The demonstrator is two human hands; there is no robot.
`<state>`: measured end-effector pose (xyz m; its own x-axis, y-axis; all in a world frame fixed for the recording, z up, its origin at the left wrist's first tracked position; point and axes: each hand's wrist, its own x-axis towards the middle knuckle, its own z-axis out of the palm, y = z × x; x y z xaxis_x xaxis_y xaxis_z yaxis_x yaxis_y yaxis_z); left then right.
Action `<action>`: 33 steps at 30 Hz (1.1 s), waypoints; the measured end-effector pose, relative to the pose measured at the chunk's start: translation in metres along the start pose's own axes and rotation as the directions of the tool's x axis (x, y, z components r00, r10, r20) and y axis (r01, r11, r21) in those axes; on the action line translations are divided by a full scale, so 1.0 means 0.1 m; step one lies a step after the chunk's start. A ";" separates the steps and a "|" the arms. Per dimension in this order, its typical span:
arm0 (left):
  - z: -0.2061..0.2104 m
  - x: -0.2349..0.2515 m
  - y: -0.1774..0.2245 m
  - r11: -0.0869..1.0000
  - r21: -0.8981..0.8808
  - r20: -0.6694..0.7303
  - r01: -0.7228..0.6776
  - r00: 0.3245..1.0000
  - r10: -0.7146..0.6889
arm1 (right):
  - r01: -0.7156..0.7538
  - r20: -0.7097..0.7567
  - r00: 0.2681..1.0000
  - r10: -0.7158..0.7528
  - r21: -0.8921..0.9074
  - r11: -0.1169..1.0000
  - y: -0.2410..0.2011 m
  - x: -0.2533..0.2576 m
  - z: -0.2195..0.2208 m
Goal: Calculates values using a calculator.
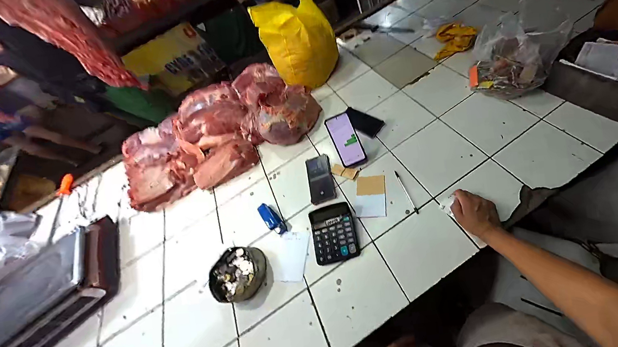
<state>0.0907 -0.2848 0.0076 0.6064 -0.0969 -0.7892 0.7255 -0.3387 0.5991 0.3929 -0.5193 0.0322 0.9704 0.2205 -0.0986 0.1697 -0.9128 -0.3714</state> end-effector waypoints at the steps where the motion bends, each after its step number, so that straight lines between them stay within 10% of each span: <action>1: 0.12 0.22 -0.07 0.993 0.099 -0.044 0.060 0.997 -0.056 | 0.012 -0.018 1.000 -0.013 -0.012 1.000 0.00 0.01 0.02; 7: 0.35 0.99 0.16 0.852 0.434 -0.019 0.293 0.948 -0.317 | 0.086 -0.119 0.989 -0.092 -0.051 0.995 0.05 0.00 0.10; 20: 0.77 1.45 0.31 0.900 0.376 -0.026 0.220 0.973 -0.227 | 0.046 -0.075 0.996 -0.052 -0.086 0.995 0.12 0.03 0.14; 29: 0.98 1.83 0.38 0.841 -0.237 -0.183 0.486 0.828 -0.530 | 0.056 -0.129 0.990 -0.065 -0.068 0.996 0.11 0.04 0.13; 33: 1.09 1.76 0.26 0.867 -0.244 -0.196 0.435 0.853 -0.483 | -0.063 -0.103 0.991 0.082 0.176 0.982 0.12 0.04 0.07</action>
<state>0.1805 -0.4129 -0.1302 0.2311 0.2646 -0.9363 0.9719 -0.1077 0.2094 0.3975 -0.5272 0.0205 0.9936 0.1081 -0.0336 0.0749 -0.8503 -0.5210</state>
